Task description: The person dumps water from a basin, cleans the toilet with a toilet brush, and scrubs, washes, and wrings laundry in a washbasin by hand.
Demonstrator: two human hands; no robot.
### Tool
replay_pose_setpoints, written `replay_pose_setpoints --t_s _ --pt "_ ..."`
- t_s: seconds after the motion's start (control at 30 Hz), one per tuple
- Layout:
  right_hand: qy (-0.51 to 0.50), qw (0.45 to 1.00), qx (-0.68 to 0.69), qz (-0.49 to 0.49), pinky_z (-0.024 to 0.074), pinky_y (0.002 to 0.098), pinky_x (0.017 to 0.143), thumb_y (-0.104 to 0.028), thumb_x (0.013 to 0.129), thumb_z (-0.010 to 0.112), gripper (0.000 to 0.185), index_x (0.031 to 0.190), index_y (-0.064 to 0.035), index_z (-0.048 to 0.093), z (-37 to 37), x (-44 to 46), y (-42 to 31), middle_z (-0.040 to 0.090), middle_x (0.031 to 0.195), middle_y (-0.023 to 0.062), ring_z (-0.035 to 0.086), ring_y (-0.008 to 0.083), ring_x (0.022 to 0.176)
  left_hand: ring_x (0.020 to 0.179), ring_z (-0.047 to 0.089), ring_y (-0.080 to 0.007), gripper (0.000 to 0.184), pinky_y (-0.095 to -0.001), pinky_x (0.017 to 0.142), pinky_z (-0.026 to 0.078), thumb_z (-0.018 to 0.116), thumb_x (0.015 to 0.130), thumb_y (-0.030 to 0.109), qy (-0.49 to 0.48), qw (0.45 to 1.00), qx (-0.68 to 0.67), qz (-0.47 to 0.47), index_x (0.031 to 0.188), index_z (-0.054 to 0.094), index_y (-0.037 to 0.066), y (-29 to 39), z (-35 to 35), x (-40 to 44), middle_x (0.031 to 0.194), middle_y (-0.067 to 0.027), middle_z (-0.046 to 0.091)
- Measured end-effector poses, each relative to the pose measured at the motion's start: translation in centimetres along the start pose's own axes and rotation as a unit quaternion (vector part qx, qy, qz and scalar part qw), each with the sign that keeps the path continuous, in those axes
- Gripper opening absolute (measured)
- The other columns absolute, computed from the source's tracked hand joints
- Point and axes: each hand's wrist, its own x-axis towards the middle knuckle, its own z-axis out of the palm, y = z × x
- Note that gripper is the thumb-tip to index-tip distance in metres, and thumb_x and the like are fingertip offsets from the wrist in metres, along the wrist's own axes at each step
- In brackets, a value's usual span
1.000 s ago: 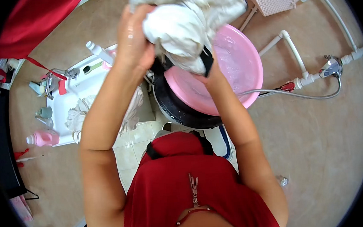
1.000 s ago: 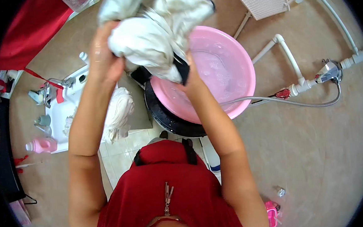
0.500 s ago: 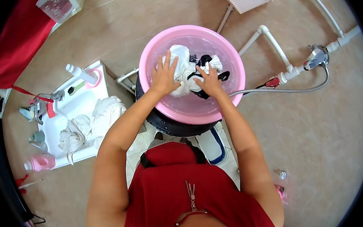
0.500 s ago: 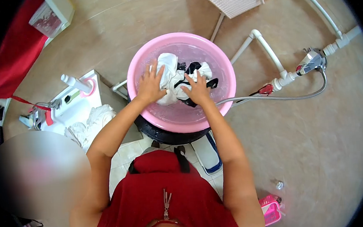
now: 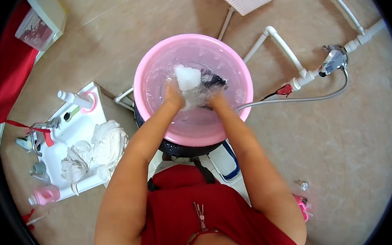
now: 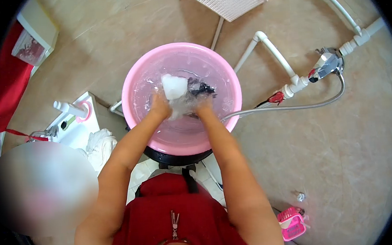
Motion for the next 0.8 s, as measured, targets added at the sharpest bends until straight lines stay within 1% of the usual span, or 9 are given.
replay_pose_setpoints --t_s 0.17,0.23,0.3,0.37,0.43,0.5,0.53,0.63,0.8 --pt "0.063 0.982 0.167 -0.055 0.0389 0.045 0.098 -0.036 0.086 0.05 0.041 0.125 -0.0244 0.055 -2.4 -0.7 0.6 0.055 0.126 0.0134 0.051 0.03 0.117 0.138 0.019 -0.0331 0.088 -0.0377 0.114 0.016 0.056 0.08 0.044 0.202 0.931 -0.295 -0.079 0.145 0.015 0.001 -0.2 5.8 3.9 0.149 -0.0209 0.019" --pt "0.089 0.972 0.192 -0.101 0.0426 0.0432 0.094 -0.033 0.086 0.052 0.037 0.12 -0.0212 0.059 -3.4 -1.9 3.0 0.058 0.12 0.0162 0.054 0.0333 0.112 0.137 0.021 -0.0322 0.1 -0.0347 0.111 0.023 0.064 0.074 0.041 0.075 0.942 -0.313 -0.092 0.146 0.006 0.002 -1.0 3.5 2.9 0.148 -0.0219 0.021" --pt "0.079 0.965 0.244 -0.062 0.0426 0.0444 0.092 -0.035 0.088 0.051 0.036 0.117 -0.0162 0.061 -10.1 -8.1 3.4 0.057 0.119 0.018 0.054 0.0357 0.109 0.131 0.033 -0.0327 0.095 -0.037 0.106 0.032 0.07 0.07 0.036 0.064 0.969 -0.235 0.033 0.143 0.019 0.004 -2.8 8.1 6.4 0.143 -0.0215 0.031" --pt "0.358 0.906 0.224 -0.005 0.0454 0.0426 0.089 -0.03 0.081 0.061 0.034 0.109 -0.011 0.064 -11.7 -11.3 5.2 0.056 0.119 0.02 0.054 0.0376 0.108 0.123 0.042 -0.0345 0.088 -0.0381 0.102 0.037 0.074 0.067 0.032 0.08 0.967 -0.218 0.106 0.139 0.032 0.005 -3.3 4.5 4.5 0.136 -0.0216 0.041" --pt "0.581 0.807 0.003 0.106 0.0323 0.0556 0.098 -0.025 0.07 0.07 0.04 0.107 -0.0095 0.064 -15.7 -15.9 6.7 0.05 0.127 0.0182 0.045 0.0388 0.119 0.112 0.051 -0.0374 0.071 -0.0395 0.096 0.041 0.072 0.069 0.032 0.12 0.93 -0.322 0.13 0.129 0.046 0.003 -4.1 0.7 2.4 0.124 -0.0219 0.052" --pt "0.647 0.749 -0.029 0.137 0.0214 0.0572 0.105 -0.02 0.066 0.074 0.063 0.125 -0.0158 0.054 -16.9 -18.3 10.0 0.038 0.141 0.0148 0.03 0.0357 0.133 0.104 0.056 -0.0393 0.056 -0.0424 0.092 0.043 0.065 0.076 0.036 0.107 0.88 -0.455 0.081 0.118 0.056 0.001 -5.3 -0.1 2.4 0.111 -0.0229 0.06" --pt "0.642 0.744 -0.073 0.171 0.0163 0.0561 0.107 -0.025 0.068 0.074 0.072 0.134 -0.0182 0.046 -17.6 -19.7 11.1 0.031 0.145 0.014 0.024 0.0346 0.136 0.103 0.057 -0.0394 0.052 -0.044 0.09 0.042 0.061 0.079 0.038 0.064 0.868 -0.491 0.034 0.115 0.057 0.0 -5.9 -0.3 2.4 0.107 -0.0239 0.061" --pt "0.584 0.757 -0.112 0.269 0.0106 0.0542 0.11 -0.035 0.075 0.069 0.075 0.139 -0.0098 0.038 -17.6 -20.7 14.6 0.023 0.151 0.0095 0.018 0.0289 0.14 0.1 0.06 -0.0348 0.043 -0.0418 0.085 0.045 0.061 0.08 0.031 0.228 0.793 -0.553 -0.114 0.11 0.06 0.0 -6.3 0.9 3.2 0.109 -0.0213 0.062" --pt "0.545 0.782 -0.141 0.267 0.0153 0.0488 0.111 -0.039 0.078 0.066 0.076 0.14 -0.0079 0.035 -15.8 -20.5 16.5 0.023 0.151 0.0063 0.018 0.0249 0.14 0.123 0.042 -0.0397 0.084 -0.0453 0.099 0.037 0.066 0.075 0.045 0.228 0.813 -0.521 -0.125 0.139 0.031 0.007 -6.1 -2.4 -0.8 0.135 -0.0228 0.043"
